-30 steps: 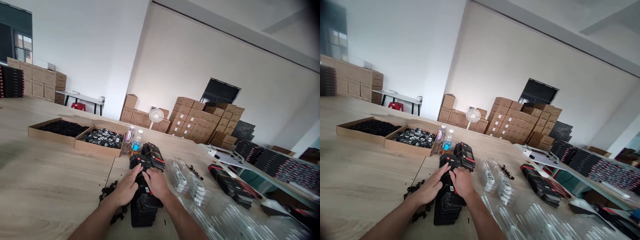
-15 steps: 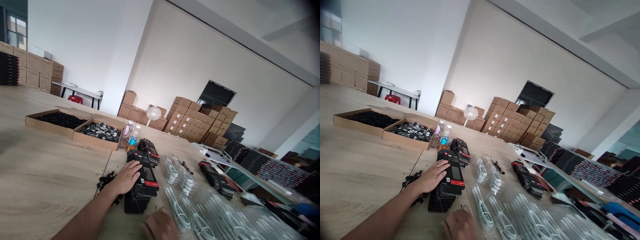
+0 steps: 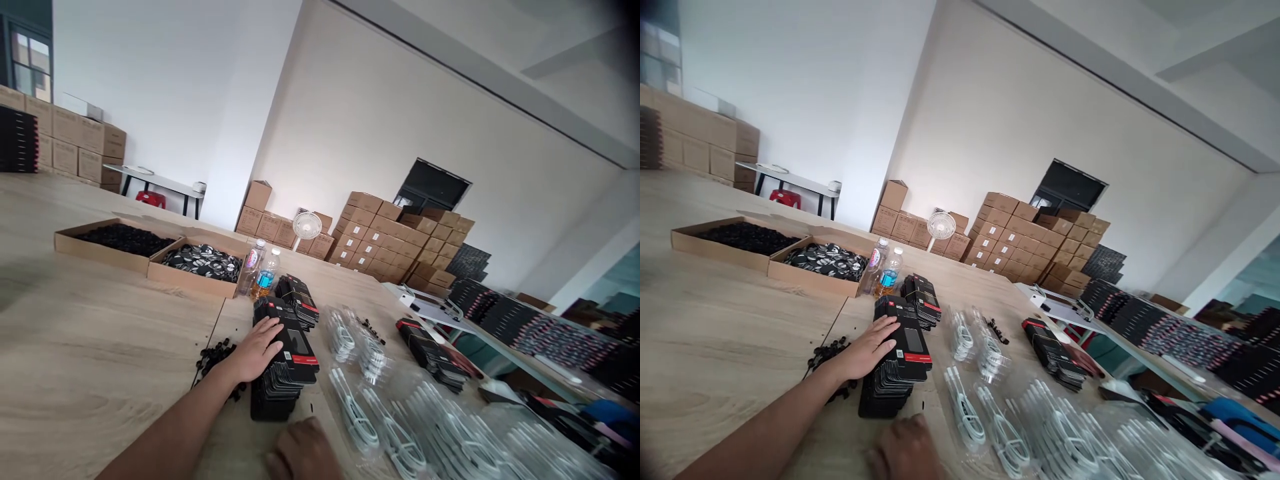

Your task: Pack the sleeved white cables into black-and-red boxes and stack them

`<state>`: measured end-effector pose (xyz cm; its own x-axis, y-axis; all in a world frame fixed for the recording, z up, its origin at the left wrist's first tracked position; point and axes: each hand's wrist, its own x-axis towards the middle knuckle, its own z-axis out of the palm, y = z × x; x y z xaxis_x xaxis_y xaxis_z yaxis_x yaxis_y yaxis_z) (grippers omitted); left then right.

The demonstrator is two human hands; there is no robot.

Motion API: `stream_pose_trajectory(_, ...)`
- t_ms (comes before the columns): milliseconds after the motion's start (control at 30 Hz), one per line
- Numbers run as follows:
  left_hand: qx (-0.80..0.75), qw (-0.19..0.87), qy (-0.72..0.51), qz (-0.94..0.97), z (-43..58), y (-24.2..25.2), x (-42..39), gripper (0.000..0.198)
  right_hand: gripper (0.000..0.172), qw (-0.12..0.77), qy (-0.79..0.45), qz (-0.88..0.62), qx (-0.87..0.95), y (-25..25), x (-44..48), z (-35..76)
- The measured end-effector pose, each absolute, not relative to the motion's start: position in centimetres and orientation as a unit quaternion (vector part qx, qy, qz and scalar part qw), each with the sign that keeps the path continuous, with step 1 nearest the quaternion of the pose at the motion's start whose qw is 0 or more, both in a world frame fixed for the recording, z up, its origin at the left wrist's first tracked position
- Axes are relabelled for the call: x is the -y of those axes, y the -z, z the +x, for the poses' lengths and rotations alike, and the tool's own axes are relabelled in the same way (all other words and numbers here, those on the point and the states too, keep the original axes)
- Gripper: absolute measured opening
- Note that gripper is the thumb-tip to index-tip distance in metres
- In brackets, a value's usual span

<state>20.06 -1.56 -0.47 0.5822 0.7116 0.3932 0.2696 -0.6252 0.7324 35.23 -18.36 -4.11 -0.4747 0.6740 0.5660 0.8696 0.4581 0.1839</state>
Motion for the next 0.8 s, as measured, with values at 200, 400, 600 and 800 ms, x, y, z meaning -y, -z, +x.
stream_pose_trajectory(200,-0.281,0.343,-0.345,0.827,20.0,0.3,2.1,0.057,0.038,0.202,0.11,-0.603,0.764,-0.1,18.7,39.9)
stream_pose_trajectory(400,-0.287,0.352,-0.348,0.82,19.4,0.3,2.8,0.059,0.033,0.385,-0.089,-0.725,0.563,-1.9,15.6,41.3)
stream_pose_trajectory(600,-0.299,0.355,-0.359,0.81,18.9,0.2,3.5,0.062,0.041,0.309,-0.121,-0.761,0.557,-5.6,10.0,41.2)
stream_pose_trajectory(800,-0.327,0.312,-0.437,0.778,17.5,-1.7,3.6,0.054,0.019,0.311,-0.101,-0.771,0.547,-6.1,7.6,42.2)
